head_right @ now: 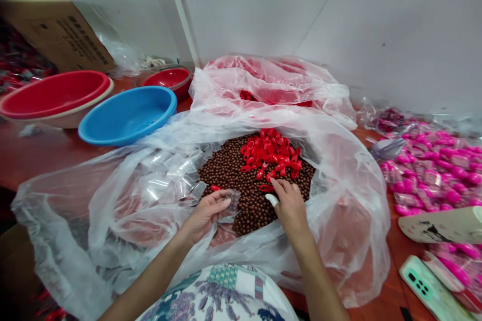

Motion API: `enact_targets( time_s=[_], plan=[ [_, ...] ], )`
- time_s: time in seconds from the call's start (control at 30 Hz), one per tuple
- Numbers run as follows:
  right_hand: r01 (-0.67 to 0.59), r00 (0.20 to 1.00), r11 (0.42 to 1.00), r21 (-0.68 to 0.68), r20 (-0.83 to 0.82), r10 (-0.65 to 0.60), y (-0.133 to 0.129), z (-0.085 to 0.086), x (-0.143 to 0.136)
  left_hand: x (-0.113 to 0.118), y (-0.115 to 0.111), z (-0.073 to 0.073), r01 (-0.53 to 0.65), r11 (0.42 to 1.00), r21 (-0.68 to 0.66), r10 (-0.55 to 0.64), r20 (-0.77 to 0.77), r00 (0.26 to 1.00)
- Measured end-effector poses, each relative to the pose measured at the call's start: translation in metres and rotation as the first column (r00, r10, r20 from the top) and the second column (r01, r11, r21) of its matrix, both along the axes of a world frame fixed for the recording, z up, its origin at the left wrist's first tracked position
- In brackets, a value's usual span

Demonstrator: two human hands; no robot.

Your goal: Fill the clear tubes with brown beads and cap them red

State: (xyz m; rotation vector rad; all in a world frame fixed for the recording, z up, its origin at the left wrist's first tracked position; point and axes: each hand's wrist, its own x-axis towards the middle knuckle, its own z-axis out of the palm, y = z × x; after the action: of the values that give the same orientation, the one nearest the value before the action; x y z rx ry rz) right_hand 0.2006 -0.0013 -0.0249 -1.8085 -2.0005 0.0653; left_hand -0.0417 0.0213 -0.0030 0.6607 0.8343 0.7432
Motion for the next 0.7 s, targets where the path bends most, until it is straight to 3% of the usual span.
enact_targets(
  time_s=[0.13,0.23,0.37,0.43,0.7],
  plan=[
    [-0.006,1.000,1.000,-0.002,-0.006,0.006,0.006,0.006,-0.005,0.007,-0.004,-0.003,0.019,1.000,0.004,-0.019,-0.036,0.999],
    [0.027,0.988,1.000,-0.017,-0.155,-0.029,0.005,0.008,-0.012,0.010,-0.008,-0.005,0.035,0.999,0.013,-0.034,-0.075,0.997],
    [-0.166,0.858,0.985,-0.049,-0.500,0.120,-0.005,0.010,-0.029,0.011,-0.011,-0.009,0.083,0.996,0.046,-0.079,-0.088,0.993],
    [-0.278,0.794,0.960,-0.032,-0.569,0.211,-0.010,0.011,-0.036,0.011,-0.012,-0.012,0.079,0.995,0.055,-0.074,-0.080,0.994],
    [-0.527,0.743,0.849,0.035,-0.467,0.480,-0.017,0.004,-0.044,0.006,-0.012,-0.011,0.073,0.996,0.044,-0.070,-0.079,0.994]
  ],
)
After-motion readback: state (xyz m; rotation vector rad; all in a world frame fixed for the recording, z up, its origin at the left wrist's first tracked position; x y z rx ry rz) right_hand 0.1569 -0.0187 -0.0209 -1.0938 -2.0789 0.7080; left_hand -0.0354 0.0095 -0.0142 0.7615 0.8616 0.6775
